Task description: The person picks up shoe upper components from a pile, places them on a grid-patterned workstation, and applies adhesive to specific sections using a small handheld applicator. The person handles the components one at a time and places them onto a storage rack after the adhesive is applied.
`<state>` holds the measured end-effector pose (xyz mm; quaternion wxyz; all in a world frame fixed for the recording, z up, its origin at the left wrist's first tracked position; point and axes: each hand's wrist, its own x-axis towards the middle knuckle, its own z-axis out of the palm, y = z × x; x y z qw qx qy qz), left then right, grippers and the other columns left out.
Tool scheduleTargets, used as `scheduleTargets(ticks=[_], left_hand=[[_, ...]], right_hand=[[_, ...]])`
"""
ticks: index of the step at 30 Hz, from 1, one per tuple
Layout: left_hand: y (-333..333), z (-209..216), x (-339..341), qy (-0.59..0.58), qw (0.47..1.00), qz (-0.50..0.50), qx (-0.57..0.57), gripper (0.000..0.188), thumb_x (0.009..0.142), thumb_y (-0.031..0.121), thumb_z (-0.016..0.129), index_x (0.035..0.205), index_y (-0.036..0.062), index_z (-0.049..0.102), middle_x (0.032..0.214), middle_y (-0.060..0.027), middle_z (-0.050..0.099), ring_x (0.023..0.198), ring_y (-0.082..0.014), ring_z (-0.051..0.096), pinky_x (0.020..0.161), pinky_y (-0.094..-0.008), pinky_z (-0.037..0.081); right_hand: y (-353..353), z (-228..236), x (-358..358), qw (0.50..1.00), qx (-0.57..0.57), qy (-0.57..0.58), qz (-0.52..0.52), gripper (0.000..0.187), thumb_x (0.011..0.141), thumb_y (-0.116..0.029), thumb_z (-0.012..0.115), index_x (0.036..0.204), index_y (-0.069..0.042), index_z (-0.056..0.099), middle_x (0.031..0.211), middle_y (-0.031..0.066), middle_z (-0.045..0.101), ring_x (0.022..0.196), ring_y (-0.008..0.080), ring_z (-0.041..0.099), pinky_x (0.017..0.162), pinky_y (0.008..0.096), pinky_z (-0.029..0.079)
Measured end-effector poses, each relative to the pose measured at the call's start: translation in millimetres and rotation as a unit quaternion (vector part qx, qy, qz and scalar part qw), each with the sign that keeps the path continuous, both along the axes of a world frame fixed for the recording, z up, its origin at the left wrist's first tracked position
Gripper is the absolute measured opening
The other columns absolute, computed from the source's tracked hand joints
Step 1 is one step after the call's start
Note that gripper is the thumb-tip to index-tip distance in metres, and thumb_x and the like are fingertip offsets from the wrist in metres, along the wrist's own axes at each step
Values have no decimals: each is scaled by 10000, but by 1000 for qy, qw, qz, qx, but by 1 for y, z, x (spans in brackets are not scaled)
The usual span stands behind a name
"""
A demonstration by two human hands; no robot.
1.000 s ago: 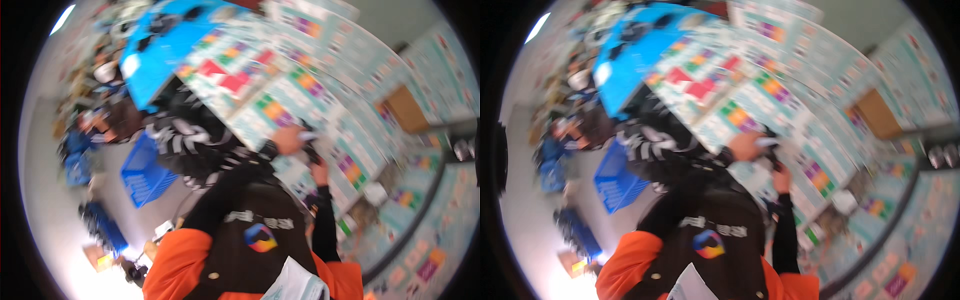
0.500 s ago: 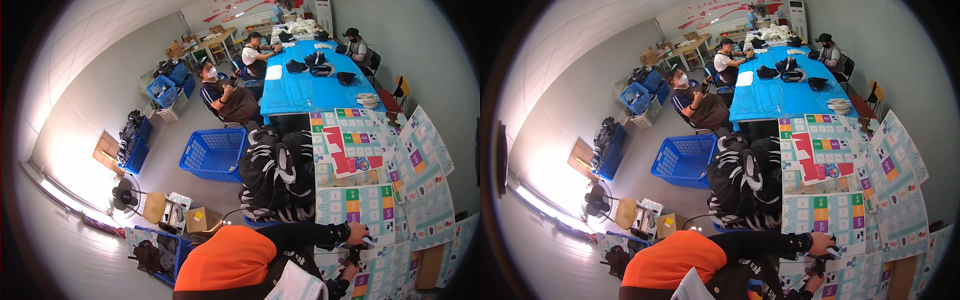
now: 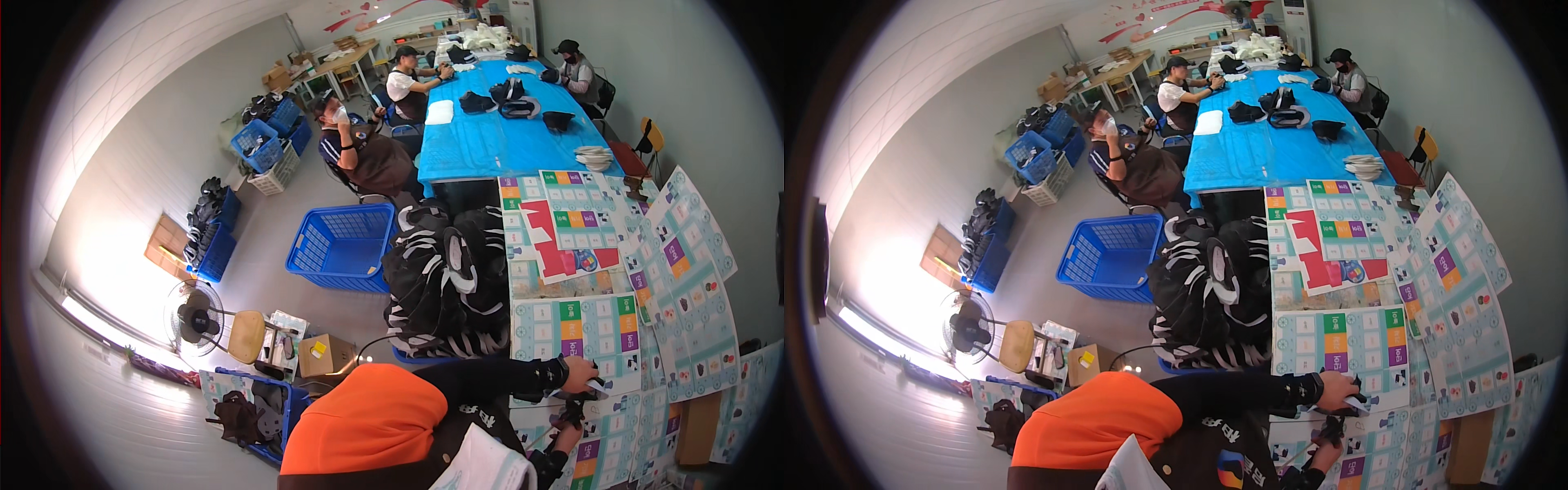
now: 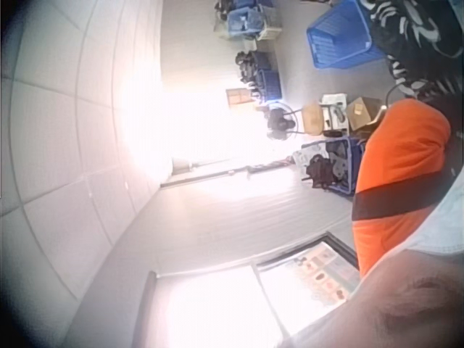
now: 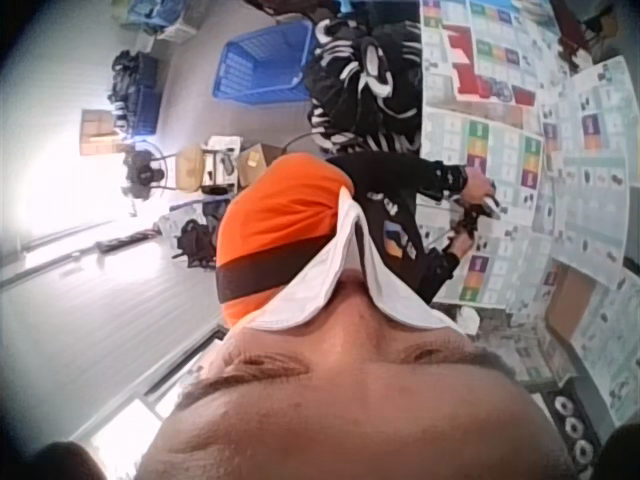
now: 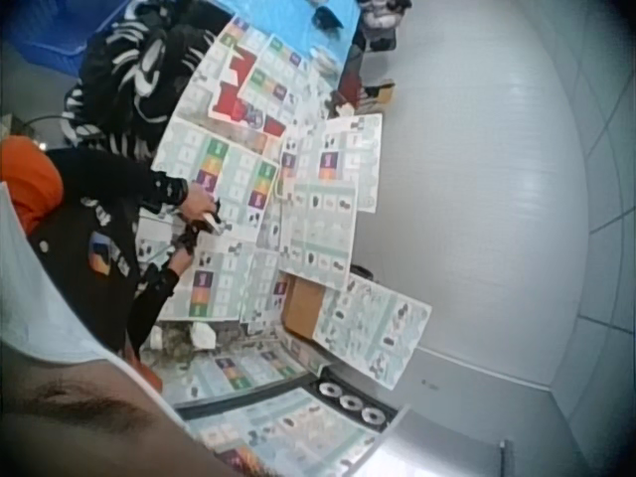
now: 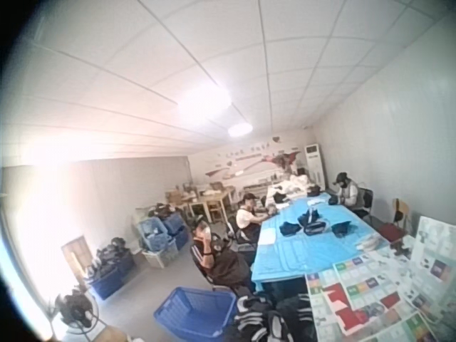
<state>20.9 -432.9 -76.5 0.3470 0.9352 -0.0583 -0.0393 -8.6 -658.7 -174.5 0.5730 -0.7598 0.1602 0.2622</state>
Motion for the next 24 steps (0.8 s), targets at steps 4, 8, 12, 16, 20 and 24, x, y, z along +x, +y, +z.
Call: scheduleTargets(ticks=[4,8,12,16,20,24], left_hand=[[1,-1,0,-14,1000,0,-15,372,919,413,635,1121,105,693,983,-194,677,903,-414,686,797,-504,553],[5,-2,4,-18,1000,3,-20,367,915,413,645,1116,111,701,985,-194,675,905,-410,686,799,-503,551],[10,-1,7,-15,1000,-1,-18,369,913,411,650,1127,114,698,1002,-186,676,909,-405,686,796,-504,552],[4,-1,1,-9,1000,8,-9,372,913,400,649,1164,127,688,1011,-178,673,924,-402,686,802,-503,552],[-9,5,-13,-4,1000,-2,-18,397,924,408,641,1219,142,656,1034,-200,665,960,-421,675,826,-512,546],[-16,24,-6,81,996,-29,-17,428,926,436,625,1260,173,675,1184,-239,680,1059,-422,678,898,-507,558]], right_hand=[[-2,-5,0,1000,-9,-13,2,270,681,18,656,948,55,679,825,111,669,594,260,633,388,325,447],[1,-4,3,1000,-10,-15,15,235,732,-53,647,949,37,659,835,104,653,586,260,625,412,318,449],[3,-5,6,1000,-5,-13,11,224,768,-79,636,957,40,655,825,102,667,608,255,652,416,320,453],[-3,-13,2,999,2,-39,33,249,821,-150,613,986,29,665,798,106,681,614,242,676,409,331,453],[-15,-23,-5,999,-16,-47,22,334,899,-286,607,1016,12,702,797,118,702,597,250,685,381,364,449],[-30,-32,-12,991,-19,-110,73,327,947,-283,634,1057,0,752,784,121,724,663,204,668,559,394,510]])
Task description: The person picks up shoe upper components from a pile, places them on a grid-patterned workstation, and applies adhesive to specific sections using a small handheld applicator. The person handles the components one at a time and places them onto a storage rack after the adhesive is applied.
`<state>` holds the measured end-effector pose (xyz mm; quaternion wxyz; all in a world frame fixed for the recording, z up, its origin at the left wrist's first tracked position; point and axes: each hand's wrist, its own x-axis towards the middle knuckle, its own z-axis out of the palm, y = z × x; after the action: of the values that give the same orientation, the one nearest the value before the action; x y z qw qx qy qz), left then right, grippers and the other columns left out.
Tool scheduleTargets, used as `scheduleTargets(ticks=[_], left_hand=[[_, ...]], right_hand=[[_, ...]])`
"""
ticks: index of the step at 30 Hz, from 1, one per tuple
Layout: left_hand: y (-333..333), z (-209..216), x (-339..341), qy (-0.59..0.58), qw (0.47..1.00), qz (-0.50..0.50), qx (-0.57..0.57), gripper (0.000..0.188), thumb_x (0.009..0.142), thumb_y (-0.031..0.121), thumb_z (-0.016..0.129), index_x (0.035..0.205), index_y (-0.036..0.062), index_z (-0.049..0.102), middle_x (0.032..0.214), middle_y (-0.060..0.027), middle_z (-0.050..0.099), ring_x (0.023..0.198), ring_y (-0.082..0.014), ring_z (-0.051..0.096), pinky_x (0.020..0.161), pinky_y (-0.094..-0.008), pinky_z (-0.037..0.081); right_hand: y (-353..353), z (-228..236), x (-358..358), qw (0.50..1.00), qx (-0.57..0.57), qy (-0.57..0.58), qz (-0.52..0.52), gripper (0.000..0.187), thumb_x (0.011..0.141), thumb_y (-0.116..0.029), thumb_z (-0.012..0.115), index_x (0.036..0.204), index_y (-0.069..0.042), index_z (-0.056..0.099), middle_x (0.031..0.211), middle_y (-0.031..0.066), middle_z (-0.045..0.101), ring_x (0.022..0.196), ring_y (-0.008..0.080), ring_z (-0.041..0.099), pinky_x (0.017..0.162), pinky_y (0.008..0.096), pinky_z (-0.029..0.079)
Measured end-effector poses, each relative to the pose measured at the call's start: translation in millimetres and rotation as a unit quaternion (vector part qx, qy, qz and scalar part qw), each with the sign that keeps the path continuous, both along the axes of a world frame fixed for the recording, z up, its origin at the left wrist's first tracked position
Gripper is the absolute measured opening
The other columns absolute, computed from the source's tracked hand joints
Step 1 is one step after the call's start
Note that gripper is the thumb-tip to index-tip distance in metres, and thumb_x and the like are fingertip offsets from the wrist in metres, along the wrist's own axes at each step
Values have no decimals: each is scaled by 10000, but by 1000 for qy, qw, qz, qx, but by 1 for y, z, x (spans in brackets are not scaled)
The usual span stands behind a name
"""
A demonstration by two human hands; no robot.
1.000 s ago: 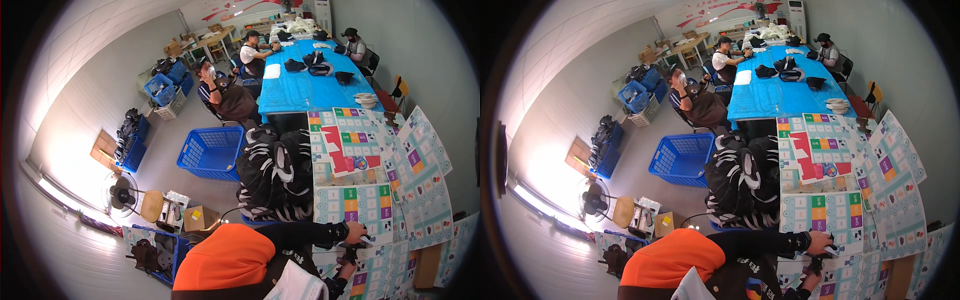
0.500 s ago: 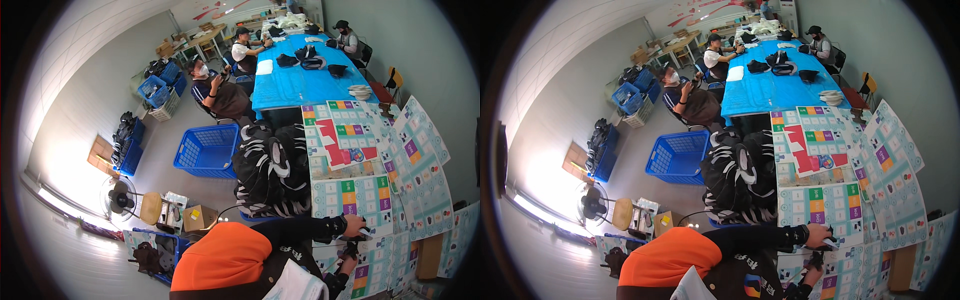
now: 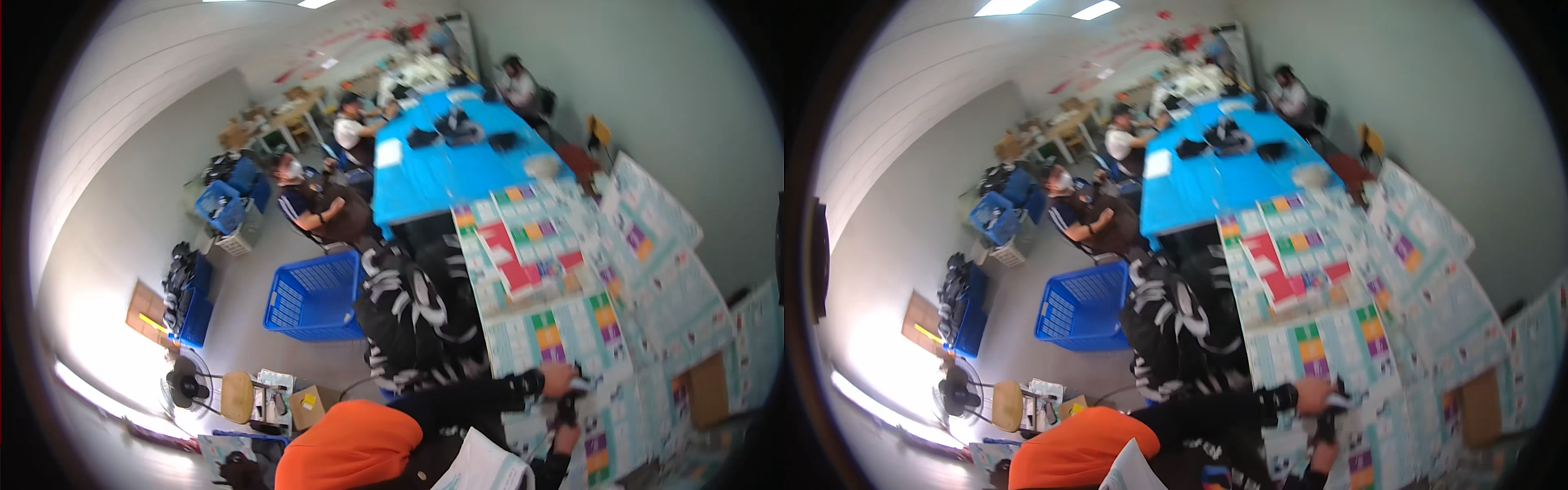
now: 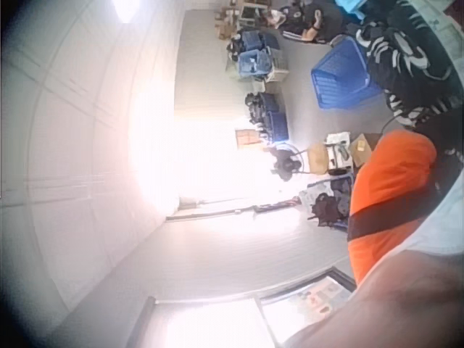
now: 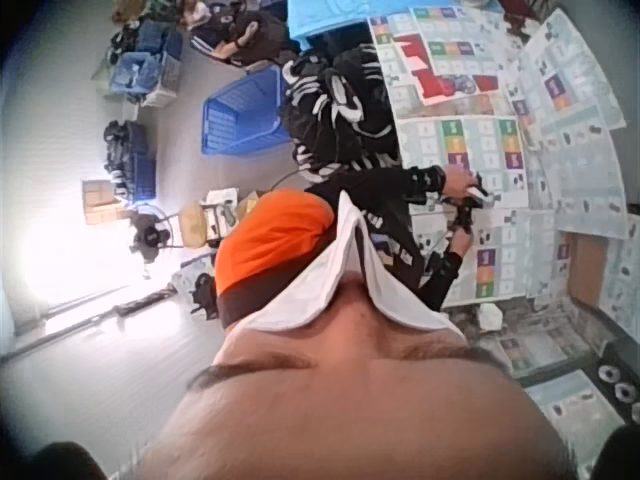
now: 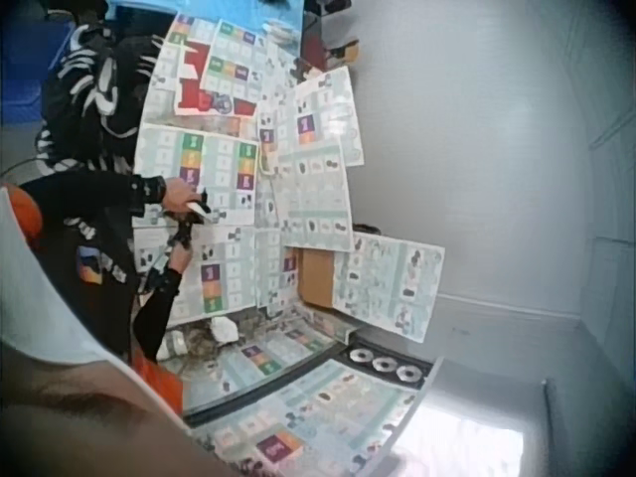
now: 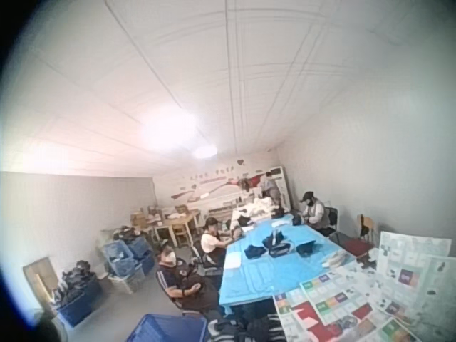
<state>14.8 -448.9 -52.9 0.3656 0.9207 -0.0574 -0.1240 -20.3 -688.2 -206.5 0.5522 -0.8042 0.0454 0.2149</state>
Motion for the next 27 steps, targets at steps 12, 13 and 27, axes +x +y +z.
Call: scheduleTargets(ticks=[12,13,27], left_hand=[[31,-25,10,-80,996,16,30,398,931,284,674,1297,136,619,1155,-195,662,1006,-439,661,848,-517,542],[30,-30,8,-81,996,4,47,473,907,349,694,1307,109,616,1218,-184,662,986,-433,674,830,-523,553],[15,-10,3,-94,994,5,54,430,936,310,669,1295,77,625,1191,-184,673,1021,-419,666,864,-501,545]], right_hand=[[39,40,7,997,-33,62,-38,274,831,-141,608,1045,-14,724,663,104,659,588,218,657,570,373,501],[37,37,0,996,-21,80,-19,254,833,-116,605,1034,-11,721,653,79,638,565,193,628,557,342,487],[24,55,1,997,1,63,-42,269,815,-171,620,999,-7,728,639,132,654,573,254,658,591,382,498]])
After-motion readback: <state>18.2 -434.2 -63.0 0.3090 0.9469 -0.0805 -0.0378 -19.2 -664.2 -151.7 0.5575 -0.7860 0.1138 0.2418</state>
